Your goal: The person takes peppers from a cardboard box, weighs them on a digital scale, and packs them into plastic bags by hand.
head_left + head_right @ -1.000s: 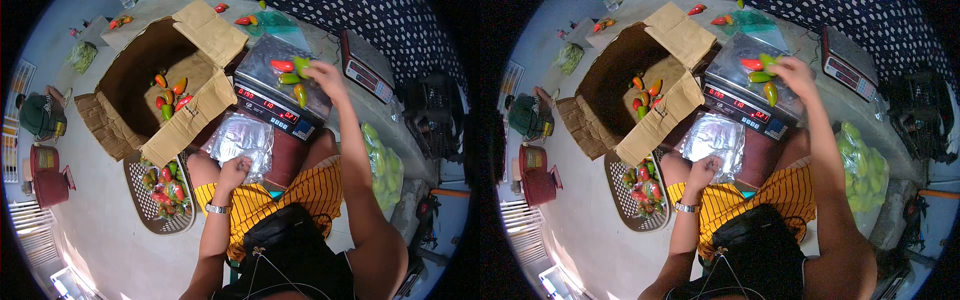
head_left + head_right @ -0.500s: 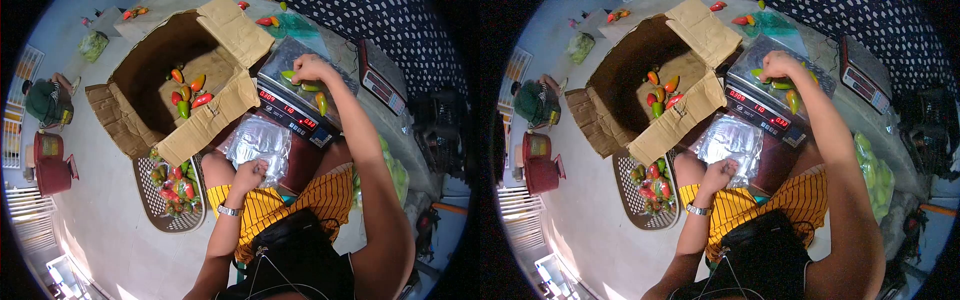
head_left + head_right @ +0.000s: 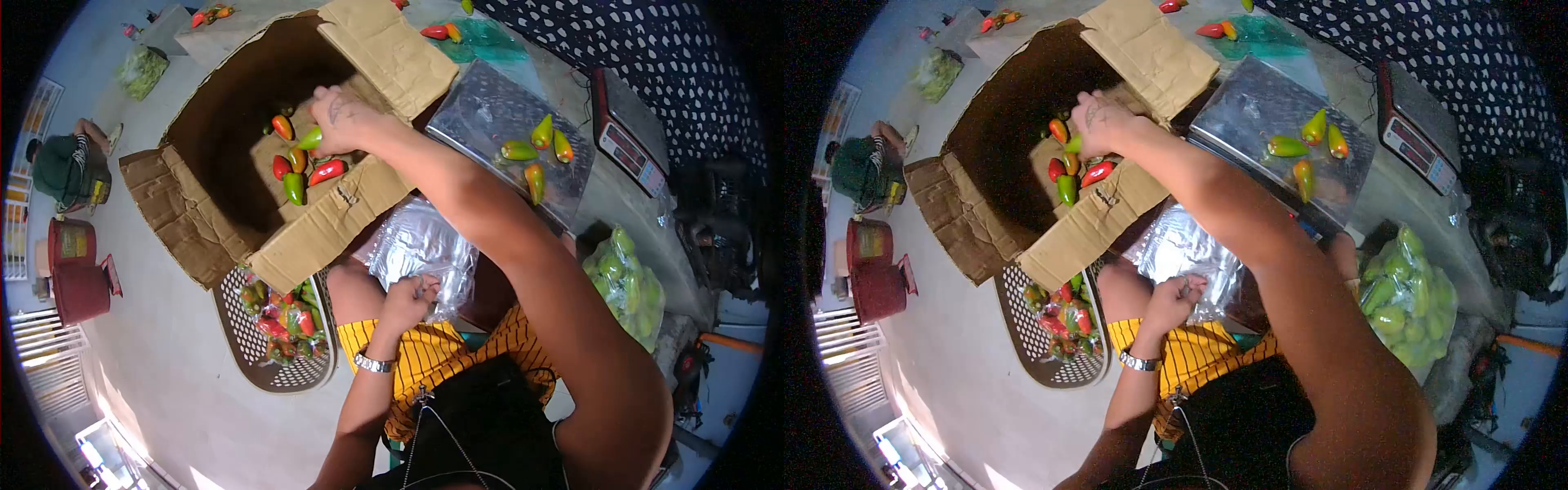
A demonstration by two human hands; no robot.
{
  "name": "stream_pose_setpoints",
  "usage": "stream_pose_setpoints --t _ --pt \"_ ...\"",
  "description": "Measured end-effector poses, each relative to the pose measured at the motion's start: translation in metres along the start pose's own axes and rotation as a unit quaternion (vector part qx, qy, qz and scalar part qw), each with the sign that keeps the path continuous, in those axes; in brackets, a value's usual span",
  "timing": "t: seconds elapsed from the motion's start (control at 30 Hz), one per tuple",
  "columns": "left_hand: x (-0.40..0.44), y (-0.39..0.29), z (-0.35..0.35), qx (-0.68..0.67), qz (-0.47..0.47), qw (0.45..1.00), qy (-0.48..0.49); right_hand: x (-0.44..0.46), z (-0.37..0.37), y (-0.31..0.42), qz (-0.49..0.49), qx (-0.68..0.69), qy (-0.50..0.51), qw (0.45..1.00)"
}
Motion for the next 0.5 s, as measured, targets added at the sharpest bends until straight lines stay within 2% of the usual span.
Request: stream_pose_setpoints --t 0.03,0.07,0.13,0.2,0.27,0.33,0.43,0.47,0.5 --pt "0.001 0.004 -0.002 -0.017 -0.002 1.0 0.0 0.013 -0.018 -0.006 -0.046 -0.048 0.064 0.996" --pt "0.0 0.012 -0.006 -0.035 -0.002 0.999 0.001 0.023 -0.035 -0.011 -0.044 -0.095 0.168 0.98" --pt "-0.002 0.011 -0.007 -0.037 0.009 0.999 0.004 0.035 -0.057 -0.018 -0.036 -0.187 0.365 0.911" --pt "0.0 0.009 -0.005 -0.026 -0.008 1.0 0.004 0.047 -0.056 -0.011 -0.051 -0.151 0.333 0.929" --pt "0.0 0.008 -0.003 -0.02 -0.016 1.0 0.007 0.059 -0.056 0.004 -0.025 -0.18 0.254 0.95" --pt "0.0 0.006 -0.002 0.009 -0.01 1.0 0.022 0.072 -0.075 0.018 0.044 -0.269 0.124 0.954" --pt "0.001 0.013 -0.003 0.022 -0.026 0.999 0.013 0.081 -0.108 0.021 -0.008 -0.156 0.257 0.954" --pt "0.0 0.016 -0.004 0.021 -0.033 0.999 0.008 0.084 -0.116 0.021 0.013 -0.167 0.245 0.955" --pt "-0.003 0.014 -0.001 0.019 -0.018 1.0 0.017 0.085 -0.121 0.02 -0.008 -0.129 0.24 0.962"
Point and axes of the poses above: each hand's wrist, its own x-axis towards the middle knuckle, its own z-axis out of the back of the hand, y = z × x, the point moved 4 cm from there along x, towards the middle knuckle, and after that the axes turned 1 degree about -z, right-handed, at the moved point
